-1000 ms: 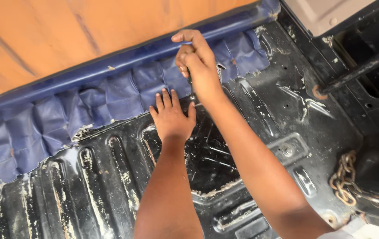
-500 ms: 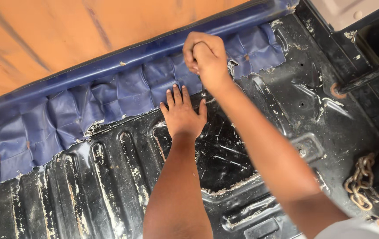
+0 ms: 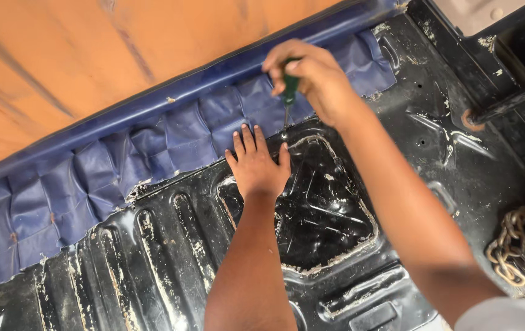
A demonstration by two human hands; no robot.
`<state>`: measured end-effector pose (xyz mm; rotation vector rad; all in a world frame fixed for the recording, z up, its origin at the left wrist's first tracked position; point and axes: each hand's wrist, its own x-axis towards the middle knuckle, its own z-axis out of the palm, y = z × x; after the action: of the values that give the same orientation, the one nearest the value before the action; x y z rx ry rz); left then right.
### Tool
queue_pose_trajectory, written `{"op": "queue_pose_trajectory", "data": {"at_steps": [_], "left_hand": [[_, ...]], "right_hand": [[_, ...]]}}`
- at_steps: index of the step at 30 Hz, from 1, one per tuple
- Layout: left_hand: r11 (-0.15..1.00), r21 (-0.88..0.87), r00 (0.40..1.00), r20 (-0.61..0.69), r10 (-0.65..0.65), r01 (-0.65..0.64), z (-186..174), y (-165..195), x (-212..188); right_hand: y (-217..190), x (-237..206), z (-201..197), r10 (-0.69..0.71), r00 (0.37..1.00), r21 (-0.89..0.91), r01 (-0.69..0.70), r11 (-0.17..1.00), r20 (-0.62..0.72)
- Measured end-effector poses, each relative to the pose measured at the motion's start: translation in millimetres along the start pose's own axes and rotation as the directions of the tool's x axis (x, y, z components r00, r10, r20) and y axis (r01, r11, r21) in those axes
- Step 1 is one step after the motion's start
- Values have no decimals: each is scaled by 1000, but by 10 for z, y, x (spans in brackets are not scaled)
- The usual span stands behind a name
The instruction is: The person uses a green-handled screwdriver to scrape and pry at the metal floor of a car trunk. They work on removing residue or material from the black metal surface and the edge of the blue trunk liner.
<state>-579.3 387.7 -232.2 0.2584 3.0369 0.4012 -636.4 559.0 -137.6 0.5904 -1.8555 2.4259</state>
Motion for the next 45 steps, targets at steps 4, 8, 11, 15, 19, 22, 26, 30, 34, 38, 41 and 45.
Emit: {"op": "queue_pose_trajectory", "data": {"at_steps": [4, 8, 11, 15, 19, 22, 26, 30, 34, 38, 41, 45], "left_hand": [[1000, 9, 1000, 14, -7, 7, -3, 5, 21], [1000, 2, 1000, 20, -11, 11, -23, 15, 48], [1000, 25, 997, 72, -13, 11, -24, 5, 66], [1000, 6, 1000, 18, -1, 1, -7, -26, 76], [1000, -5, 1000, 30, -9, 10, 9, -37, 61], [1000, -13, 999, 33, -14, 15, 2, -43, 50], [1000, -17, 1000, 30, -7, 8, -17, -47, 40], [1000, -9, 999, 44, -11, 11, -10, -38, 27], [1000, -9, 1000, 29, -7, 7, 11, -28, 74], [1000, -9, 998, 57, -18, 18, 26, -26, 66], [1000, -6, 999, 46, -14, 14, 26, -37, 57], [1000, -9, 999, 32, -14, 14, 29, -68, 75]], "right_hand": [[-137, 336, -12, 212, 911, -32, -215, 976, 353], [-118, 586, 96, 357, 804, -37, -388, 921, 476], [8, 598, 195, 377, 771, -128, -366, 922, 513], [272, 395, 232, 333, 879, -21, -347, 938, 341], [371, 203, 63, 160, 985, 175, -148, 973, -57], [339, 37, 118, -14, 961, 203, 73, 976, -276], [347, -244, 643, -319, 755, -136, 295, 946, -573], [194, -292, 703, -329, 792, -189, 270, 944, -515], [-18, 95, 132, -178, 965, -19, 178, 984, -195], [-25, 313, -131, 67, 970, 108, -94, 990, 235], [74, 381, -52, 218, 906, 140, -285, 948, 364], [97, 222, 119, 87, 995, 190, -93, 977, 38]]}}
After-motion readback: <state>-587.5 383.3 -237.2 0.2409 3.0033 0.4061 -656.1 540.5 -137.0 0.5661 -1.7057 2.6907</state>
